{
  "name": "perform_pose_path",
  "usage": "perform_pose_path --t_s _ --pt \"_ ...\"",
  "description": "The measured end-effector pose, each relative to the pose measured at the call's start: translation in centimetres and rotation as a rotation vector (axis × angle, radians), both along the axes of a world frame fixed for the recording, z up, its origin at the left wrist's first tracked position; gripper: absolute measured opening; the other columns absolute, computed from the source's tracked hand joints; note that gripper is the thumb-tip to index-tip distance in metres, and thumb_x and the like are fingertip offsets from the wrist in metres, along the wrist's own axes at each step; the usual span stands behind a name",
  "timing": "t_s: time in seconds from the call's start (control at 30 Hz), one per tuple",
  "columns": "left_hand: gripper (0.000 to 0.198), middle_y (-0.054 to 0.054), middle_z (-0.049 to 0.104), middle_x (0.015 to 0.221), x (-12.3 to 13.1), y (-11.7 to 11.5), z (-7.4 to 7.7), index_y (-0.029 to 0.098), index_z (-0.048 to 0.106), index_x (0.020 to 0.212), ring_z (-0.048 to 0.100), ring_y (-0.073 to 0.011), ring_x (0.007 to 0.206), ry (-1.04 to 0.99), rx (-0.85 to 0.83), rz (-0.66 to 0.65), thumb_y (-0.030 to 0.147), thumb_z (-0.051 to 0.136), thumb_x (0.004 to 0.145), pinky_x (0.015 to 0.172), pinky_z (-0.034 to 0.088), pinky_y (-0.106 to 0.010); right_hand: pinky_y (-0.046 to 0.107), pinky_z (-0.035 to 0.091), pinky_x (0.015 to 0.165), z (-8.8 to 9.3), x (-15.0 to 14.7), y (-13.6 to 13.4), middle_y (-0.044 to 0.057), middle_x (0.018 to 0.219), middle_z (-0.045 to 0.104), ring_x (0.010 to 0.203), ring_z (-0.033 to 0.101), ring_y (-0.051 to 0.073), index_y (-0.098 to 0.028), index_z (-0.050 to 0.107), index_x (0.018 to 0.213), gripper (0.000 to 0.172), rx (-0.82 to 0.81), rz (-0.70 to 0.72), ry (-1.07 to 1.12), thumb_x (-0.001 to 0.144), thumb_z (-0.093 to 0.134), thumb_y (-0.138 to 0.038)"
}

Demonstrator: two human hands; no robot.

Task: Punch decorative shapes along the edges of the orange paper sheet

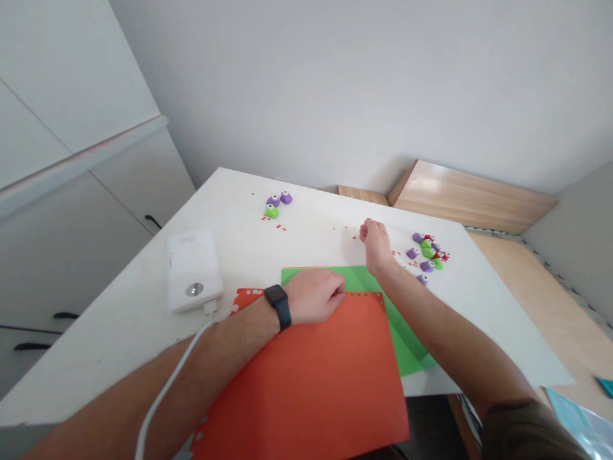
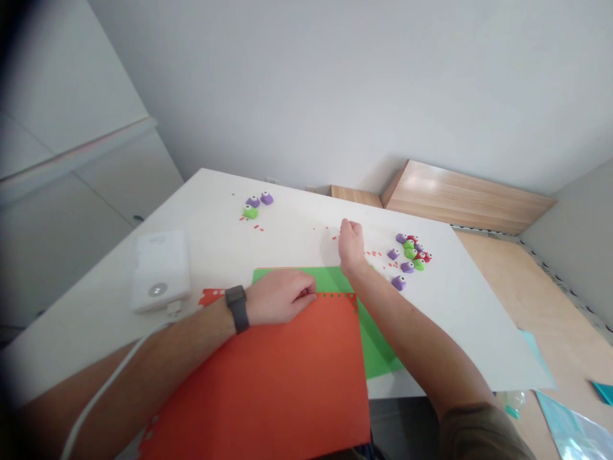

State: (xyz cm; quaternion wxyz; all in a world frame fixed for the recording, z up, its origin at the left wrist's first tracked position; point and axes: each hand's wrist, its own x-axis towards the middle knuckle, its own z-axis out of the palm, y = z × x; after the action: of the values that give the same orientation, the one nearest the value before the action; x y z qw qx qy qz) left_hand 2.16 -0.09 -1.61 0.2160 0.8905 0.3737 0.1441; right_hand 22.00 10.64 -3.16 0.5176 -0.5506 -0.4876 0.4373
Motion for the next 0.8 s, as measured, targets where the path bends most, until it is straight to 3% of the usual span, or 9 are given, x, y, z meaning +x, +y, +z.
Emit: perform_pose_path --t_s 0.07,0.13,0.23,0.33,0.57,0.8 --pt "0.023 -0.005 0.075 0.086 0.0 0.0 -0.1 0.021 0.069 0.085 0.067 -0.0213 0.075 0.001 0.0 0.001 0.033 0.053 0.096 0.061 0.037 -0.032 0.034 0.049 0.072 0.9 -0.8 0.5 0.003 0.086 0.06 0.083 0.059 0.02 -0.026 0.049 0.09 0.034 0.011 -0.081 0.02 0.086 0.056 -0.06" --pt "0.024 -0.005 0.075 0.086 0.0 0.1 -0.1 0.021 0.069 0.085 0.067 -0.0216 0.076 0.004 0.001 0.003 0.034 0.052 0.096 0.061 0.037 -0.032 0.033 0.051 0.074 1.9 -2.6 1.0 0.004 0.091 0.063 0.085 0.062 0.019 -0.025 0.052 0.092 0.033 0.009 -0.06 0.059 0.085 0.058 -0.057" --pt "0.025 -0.004 0.075 0.085 0.0 0.1 -0.1 0.022 0.069 0.085 0.067 -0.0221 0.076 0.007 0.005 0.003 0.035 0.051 0.097 0.061 0.036 -0.032 0.034 0.053 0.078 3.4 -6.4 1.6 0.006 0.102 0.066 0.09 0.065 0.018 -0.023 0.057 0.097 0.036 -0.008 0.154 0.076 0.088 0.056 -0.058" --pt "0.024 -0.004 0.076 0.086 -0.1 0.1 0.0 0.022 0.067 0.085 0.067 -0.0222 0.077 0.008 0.01 0.002 0.034 0.05 0.097 0.061 0.037 -0.032 0.034 0.053 0.078 4.0 -10.7 2.3 0.005 0.101 0.068 0.091 0.064 0.019 -0.022 0.061 0.103 0.034 0.045 0.304 -0.229 0.088 0.062 -0.052" --pt "0.026 -0.007 0.075 0.085 -0.2 0.1 -0.1 0.021 0.065 0.082 0.069 -0.0235 0.078 0.011 0.02 -0.009 0.035 0.05 0.097 0.064 0.042 -0.033 0.038 0.049 0.091 2.8 -17.6 5.2 0.012 0.114 0.072 0.103 0.066 0.026 -0.019 0.064 0.117 0.038 0.205 0.471 -0.919 0.089 0.069 -0.045" --pt "0.032 -0.012 0.077 0.096 -0.2 0.0 -0.1 0.02 0.071 0.086 0.071 -0.0267 0.083 0.006 0.014 0.0 0.036 0.046 0.099 0.069 0.047 -0.035 0.042 0.047 0.095 1.3 -19.2 6.6 0.017 0.114 0.071 0.108 0.063 0.03 -0.018 0.065 0.11 0.028 0.317 0.506 -1.075 0.089 0.07 -0.035"
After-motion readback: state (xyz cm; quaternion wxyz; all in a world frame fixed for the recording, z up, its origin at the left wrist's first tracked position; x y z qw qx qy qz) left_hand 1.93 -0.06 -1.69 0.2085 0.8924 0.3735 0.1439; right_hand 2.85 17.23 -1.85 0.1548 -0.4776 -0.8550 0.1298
